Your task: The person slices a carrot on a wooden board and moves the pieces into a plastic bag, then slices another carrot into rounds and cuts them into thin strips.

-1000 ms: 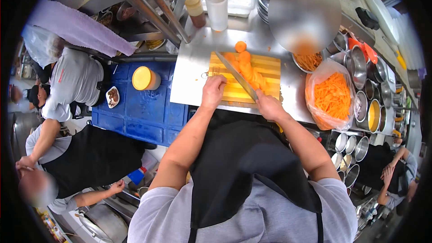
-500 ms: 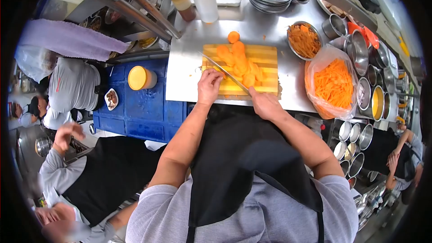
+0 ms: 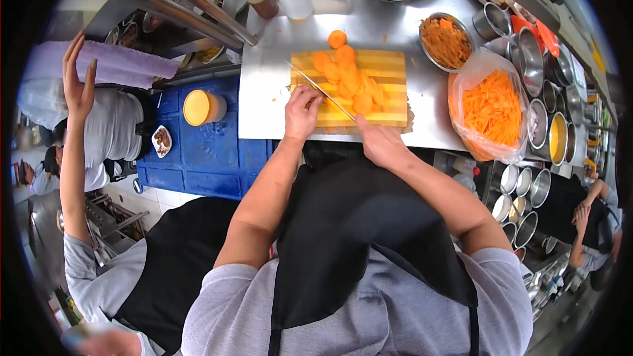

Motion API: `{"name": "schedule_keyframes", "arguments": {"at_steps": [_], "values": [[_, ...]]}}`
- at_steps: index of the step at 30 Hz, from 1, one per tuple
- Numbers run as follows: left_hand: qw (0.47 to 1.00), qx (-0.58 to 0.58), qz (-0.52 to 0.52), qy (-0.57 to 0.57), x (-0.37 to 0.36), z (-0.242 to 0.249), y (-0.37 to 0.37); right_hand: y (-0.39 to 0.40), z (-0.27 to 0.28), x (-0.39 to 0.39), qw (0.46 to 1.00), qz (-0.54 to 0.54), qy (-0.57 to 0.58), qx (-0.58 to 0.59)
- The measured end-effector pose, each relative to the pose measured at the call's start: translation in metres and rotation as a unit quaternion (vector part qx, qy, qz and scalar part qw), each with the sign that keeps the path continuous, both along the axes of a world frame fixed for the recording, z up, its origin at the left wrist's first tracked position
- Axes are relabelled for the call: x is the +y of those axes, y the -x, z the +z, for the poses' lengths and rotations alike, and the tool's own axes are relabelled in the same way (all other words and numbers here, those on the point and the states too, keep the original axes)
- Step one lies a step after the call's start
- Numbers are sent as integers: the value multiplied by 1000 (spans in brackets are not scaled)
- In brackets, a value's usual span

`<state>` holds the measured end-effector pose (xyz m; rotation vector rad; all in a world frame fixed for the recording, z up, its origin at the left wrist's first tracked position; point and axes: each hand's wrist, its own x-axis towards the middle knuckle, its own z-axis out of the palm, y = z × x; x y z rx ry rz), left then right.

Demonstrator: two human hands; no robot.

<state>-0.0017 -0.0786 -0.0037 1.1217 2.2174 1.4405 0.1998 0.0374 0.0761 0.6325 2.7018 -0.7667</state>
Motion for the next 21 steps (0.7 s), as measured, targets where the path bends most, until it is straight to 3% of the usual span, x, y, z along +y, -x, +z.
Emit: {"name": "schedule_keyframes", "arguments": {"at_steps": [10,17,21], "values": [[999,-2,12,-35,4,2,-5,-1,33,5,1000,11,4,-16],[1000,2,-4,-25,1,-4,-2,1,-11,-2,999,-19,29,7],[1000,12,1,-27,2,-4,-3,6,-1,0,1000,-18,18,-2]]}}
